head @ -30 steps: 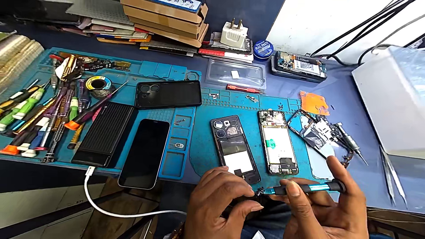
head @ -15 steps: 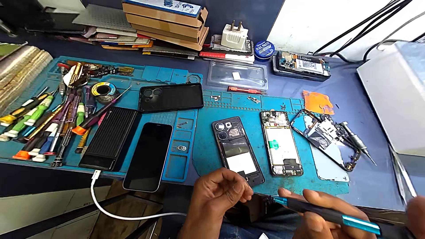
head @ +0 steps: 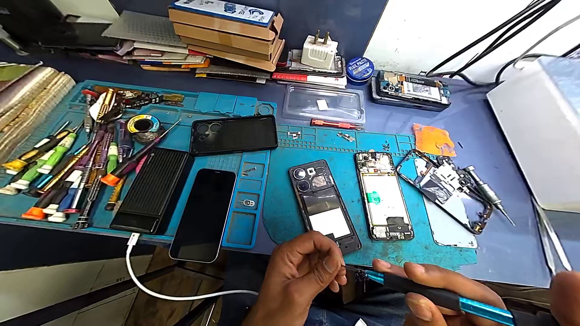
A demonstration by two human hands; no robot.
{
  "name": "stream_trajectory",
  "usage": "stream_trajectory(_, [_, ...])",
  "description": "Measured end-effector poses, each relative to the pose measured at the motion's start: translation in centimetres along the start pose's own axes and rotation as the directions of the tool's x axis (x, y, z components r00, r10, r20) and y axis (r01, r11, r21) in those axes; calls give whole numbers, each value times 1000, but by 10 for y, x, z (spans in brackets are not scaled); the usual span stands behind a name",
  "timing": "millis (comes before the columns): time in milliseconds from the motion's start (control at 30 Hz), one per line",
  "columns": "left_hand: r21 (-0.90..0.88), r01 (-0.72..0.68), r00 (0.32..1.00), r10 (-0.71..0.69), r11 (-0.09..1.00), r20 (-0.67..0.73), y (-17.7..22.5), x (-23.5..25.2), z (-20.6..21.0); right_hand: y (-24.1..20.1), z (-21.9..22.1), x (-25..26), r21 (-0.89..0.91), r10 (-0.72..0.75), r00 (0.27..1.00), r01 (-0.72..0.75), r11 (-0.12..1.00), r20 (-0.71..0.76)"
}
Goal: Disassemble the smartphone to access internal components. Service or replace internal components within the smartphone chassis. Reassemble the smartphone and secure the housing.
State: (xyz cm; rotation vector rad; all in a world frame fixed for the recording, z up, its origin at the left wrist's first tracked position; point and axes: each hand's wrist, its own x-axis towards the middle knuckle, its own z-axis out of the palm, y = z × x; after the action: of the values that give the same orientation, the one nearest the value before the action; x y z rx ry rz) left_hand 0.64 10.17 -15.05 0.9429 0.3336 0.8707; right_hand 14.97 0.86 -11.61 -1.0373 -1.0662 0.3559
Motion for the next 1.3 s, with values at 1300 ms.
stream_trajectory(1300, [967,-256,952,177,10,251,-10,2,-23,32,-28,21,-536,-5,919,233,811,393])
